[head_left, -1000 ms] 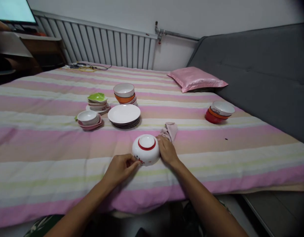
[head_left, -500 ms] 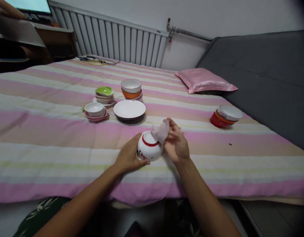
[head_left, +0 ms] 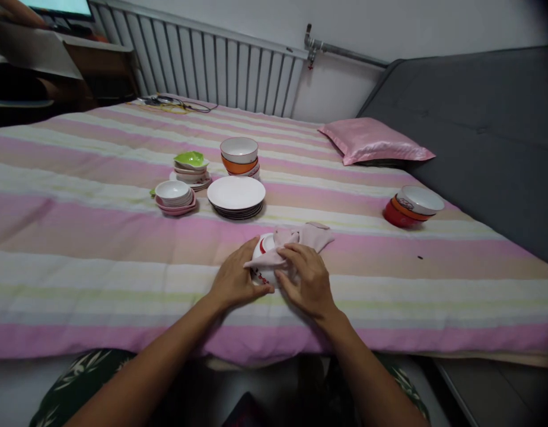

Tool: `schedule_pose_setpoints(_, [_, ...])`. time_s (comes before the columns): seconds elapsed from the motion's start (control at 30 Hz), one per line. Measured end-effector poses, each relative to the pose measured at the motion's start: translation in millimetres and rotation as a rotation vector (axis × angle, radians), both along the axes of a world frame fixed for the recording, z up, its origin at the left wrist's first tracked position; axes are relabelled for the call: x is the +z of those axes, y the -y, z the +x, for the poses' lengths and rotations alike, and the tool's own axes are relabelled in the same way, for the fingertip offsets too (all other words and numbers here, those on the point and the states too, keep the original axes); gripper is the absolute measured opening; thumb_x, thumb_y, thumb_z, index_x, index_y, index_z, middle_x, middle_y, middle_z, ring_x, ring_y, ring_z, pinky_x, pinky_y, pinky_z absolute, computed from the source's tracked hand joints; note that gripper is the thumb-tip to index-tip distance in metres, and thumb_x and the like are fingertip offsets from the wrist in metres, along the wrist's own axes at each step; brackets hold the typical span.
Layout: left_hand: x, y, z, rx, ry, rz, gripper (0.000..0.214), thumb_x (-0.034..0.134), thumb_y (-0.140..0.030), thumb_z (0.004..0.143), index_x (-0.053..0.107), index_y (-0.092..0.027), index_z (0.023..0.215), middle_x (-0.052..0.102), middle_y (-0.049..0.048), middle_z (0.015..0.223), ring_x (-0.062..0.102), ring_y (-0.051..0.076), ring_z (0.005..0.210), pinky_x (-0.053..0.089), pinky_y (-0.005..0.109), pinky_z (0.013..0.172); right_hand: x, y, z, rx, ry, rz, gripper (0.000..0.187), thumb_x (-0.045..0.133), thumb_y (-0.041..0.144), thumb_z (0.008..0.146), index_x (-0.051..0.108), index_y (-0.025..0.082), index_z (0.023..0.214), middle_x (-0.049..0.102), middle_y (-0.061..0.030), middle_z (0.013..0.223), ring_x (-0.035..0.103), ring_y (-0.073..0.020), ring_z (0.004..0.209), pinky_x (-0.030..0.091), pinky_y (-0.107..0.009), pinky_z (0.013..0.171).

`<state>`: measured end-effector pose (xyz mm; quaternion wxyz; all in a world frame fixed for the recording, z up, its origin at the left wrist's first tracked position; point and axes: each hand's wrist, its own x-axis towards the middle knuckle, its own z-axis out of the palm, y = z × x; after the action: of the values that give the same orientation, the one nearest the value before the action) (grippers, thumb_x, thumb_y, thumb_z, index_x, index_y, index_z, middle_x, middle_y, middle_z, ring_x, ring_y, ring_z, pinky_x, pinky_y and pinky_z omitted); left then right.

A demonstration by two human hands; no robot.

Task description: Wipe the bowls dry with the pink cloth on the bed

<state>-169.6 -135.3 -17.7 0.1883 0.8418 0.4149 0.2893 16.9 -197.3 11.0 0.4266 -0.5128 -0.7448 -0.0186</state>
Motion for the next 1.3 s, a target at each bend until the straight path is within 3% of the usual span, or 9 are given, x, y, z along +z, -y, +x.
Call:
schedule_pose_setpoints(0.23, [5.8,0.7,0.5,-0.034,0.000,0.018,0.102,0.080,-0.048,0.059,0.032,-0.017,0.143,0.048,0.0155,0.142,0.049,0.032,0.128,0.042,0.046,0.106,-2.4,3.6,11.4,0.076,-0.094,-0.078,0.028,0.048,0.004,0.074,0.066,0.019,0.091,0.064,-0.0054,0.086,0.059,-0.0190,0.084,0.047,-0.032,0.076])
schedule_pose_setpoints(0.4, [6.0,0.6,0.4,-0.026,-0.020,0.008,0.108,0.082,-0.051,0.056,0.030,-0.017,0.144,0.045,0.0159,0.144,0.045,0.033,0.131,0.040,0.047,0.108,-1.3,9.0,20.6,0.085,0.004,-0.193,0.016,0.048,0.008,0.063,0.059,0.018,0.065,0.060,-0.0015,0.066,0.053,-0.0177,0.068,0.038,-0.034,0.071])
schedule_pose_setpoints(0.53, [5.4,0.3,0.7,-0.032,-0.016,0.012,0.107,0.082,-0.048,0.057,0.029,-0.019,0.145,0.044,0.0154,0.145,0.045,0.033,0.132,0.039,0.049,0.108,3.5,11.2,28.2,0.124,0.010,-0.338,0.013,0.047,0.013,0.068,0.057,0.018,0.061,0.060,-0.0013,0.064,0.052,-0.0174,0.068,0.036,-0.034,0.072])
schedule_pose_setpoints(0.67, [5.9,0.3,1.2,-0.045,-0.020,0.022,0.106,0.081,-0.049,0.058,0.028,-0.020,0.145,0.044,0.0163,0.145,0.045,0.034,0.131,0.040,0.050,0.107,0.4,8.4,29.0,-0.050,-0.168,-0.273,0.017,0.052,0.030,0.083,0.057,0.018,0.071,0.058,-0.0016,0.067,0.052,-0.0171,0.066,0.040,-0.031,0.067])
schedule_pose_setpoints(0.8, [5.5,2.3,2.5,-0.038,-0.021,0.063,0.104,0.078,-0.052,0.061,0.027,-0.019,0.145,0.045,0.0167,0.144,0.046,0.034,0.130,0.041,0.050,0.106,-9.9,4.7,18.2,-0.120,-0.289,-0.248,0.033,0.066,0.040,0.078,0.061,0.018,0.102,0.062,-0.0032,0.082,0.056,-0.0173,0.071,0.046,-0.030,0.067])
schedule_pose_setpoints(0.93, [5.3,4.5,3.7,-0.021,-0.035,0.076,0.102,0.078,-0.051,0.061,0.027,-0.019,0.144,0.047,0.0167,0.142,0.047,0.033,0.129,0.041,0.050,0.105,-11.6,-1.6,14.4,-0.142,-0.362,-0.287,0.016,0.060,0.032,0.081,0.064,0.018,0.088,0.059,0.0006,0.068,0.051,-0.0137,0.059,0.043,-0.026,0.059])
schedule_pose_setpoints(1.03, [6.4,5.1,3.7,-0.008,-0.059,0.067,0.103,0.078,-0.049,0.061,0.027,-0.017,0.143,0.046,0.0178,0.143,0.047,0.033,0.129,0.042,0.048,0.106,-4.3,-12.7,37.9,-0.176,-0.605,-0.310,0.016,0.063,0.034,0.076,0.064,0.018,0.076,0.056,0.0026,0.061,0.048,-0.0120,0.055,0.040,-0.024,0.053])
schedule_pose_setpoints(1.13, [7.1,5.0,3.5,0.002,-0.075,0.059,0.104,0.079,-0.049,0.060,0.027,-0.015,0.143,0.045,0.0191,0.143,0.047,0.034,0.129,0.041,0.050,0.106,4.5,-24.4,81.1,-0.501,-1.114,-0.064,0.023,0.072,0.036,0.061,0.059,0.018,0.069,0.054,0.0047,0.061,0.047,-0.0100,0.054,0.037,-0.021,0.049])
schedule_pose_setpoints(1.3, [5.3,3.9,3.4,0.006,-0.074,0.051,0.106,0.080,-0.048,0.058,0.027,-0.015,0.143,0.045,0.0194,0.143,0.046,0.035,0.130,0.040,0.051,0.106,8.2,-27.2,117.5,-0.587,-1.249,0.062,0.026,0.063,0.041,0.069,0.047,0.021,0.072,0.043,0.0082,0.062,0.042,-0.0078,0.051,0.034,-0.020,0.047])
